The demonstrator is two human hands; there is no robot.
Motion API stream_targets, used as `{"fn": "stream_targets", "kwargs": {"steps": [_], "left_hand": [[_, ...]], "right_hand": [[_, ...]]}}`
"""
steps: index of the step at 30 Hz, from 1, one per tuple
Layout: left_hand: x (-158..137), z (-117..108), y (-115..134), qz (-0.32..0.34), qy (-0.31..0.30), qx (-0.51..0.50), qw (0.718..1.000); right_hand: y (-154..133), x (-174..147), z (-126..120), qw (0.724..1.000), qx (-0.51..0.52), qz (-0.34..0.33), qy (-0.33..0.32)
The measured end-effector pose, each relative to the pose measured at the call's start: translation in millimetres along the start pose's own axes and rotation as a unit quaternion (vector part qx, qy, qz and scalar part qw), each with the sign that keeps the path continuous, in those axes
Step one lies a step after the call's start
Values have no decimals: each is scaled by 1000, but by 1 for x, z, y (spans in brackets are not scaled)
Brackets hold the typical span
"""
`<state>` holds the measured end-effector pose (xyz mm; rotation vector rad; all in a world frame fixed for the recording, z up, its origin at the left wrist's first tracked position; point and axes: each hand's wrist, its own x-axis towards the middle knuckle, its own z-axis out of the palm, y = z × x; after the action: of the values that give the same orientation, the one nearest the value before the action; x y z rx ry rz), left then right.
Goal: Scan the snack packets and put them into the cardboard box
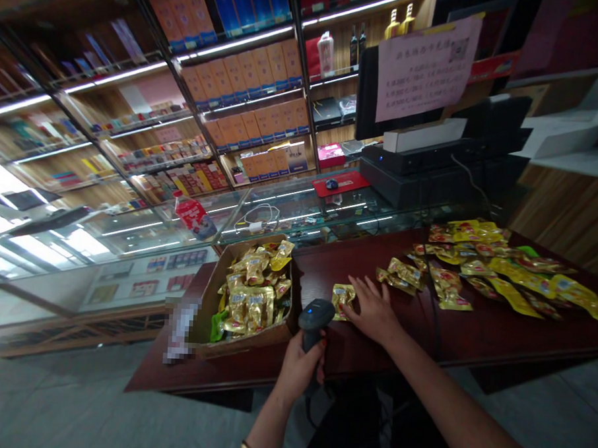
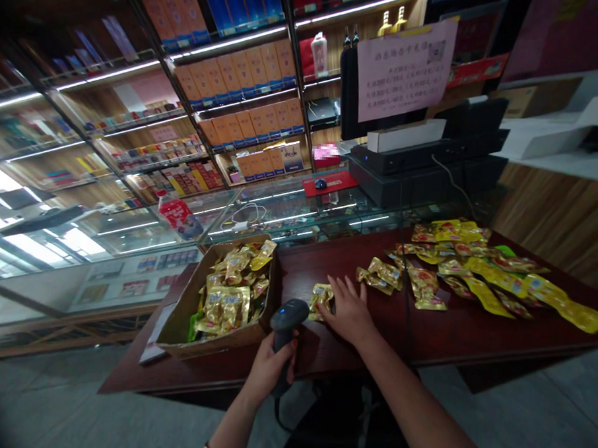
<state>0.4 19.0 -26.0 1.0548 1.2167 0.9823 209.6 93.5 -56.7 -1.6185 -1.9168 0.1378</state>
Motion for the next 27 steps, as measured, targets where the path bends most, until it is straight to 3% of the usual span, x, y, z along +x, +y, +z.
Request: {"fn": "stream_targets", "kwargs": {"steps": [4,8,11,19,27], "left_hand": [[0,1,1,-7,2,13,1000],[-2,1,4,2,9,13,1000],[-3,1,6,5,10,7,1000],[-4,4,8,-6,22,-19,1000],[-22,15,33,7,7,64,998]], "right_hand": [[2,-3,-2,994,67,-85,-24],[11,-2,-5,977,202,-63,-24],[14,1,-6,968,248,-36,-26],[10,1,-10,956,291,-24,-25],[11,1,-12,964,261,-45,7]]}}
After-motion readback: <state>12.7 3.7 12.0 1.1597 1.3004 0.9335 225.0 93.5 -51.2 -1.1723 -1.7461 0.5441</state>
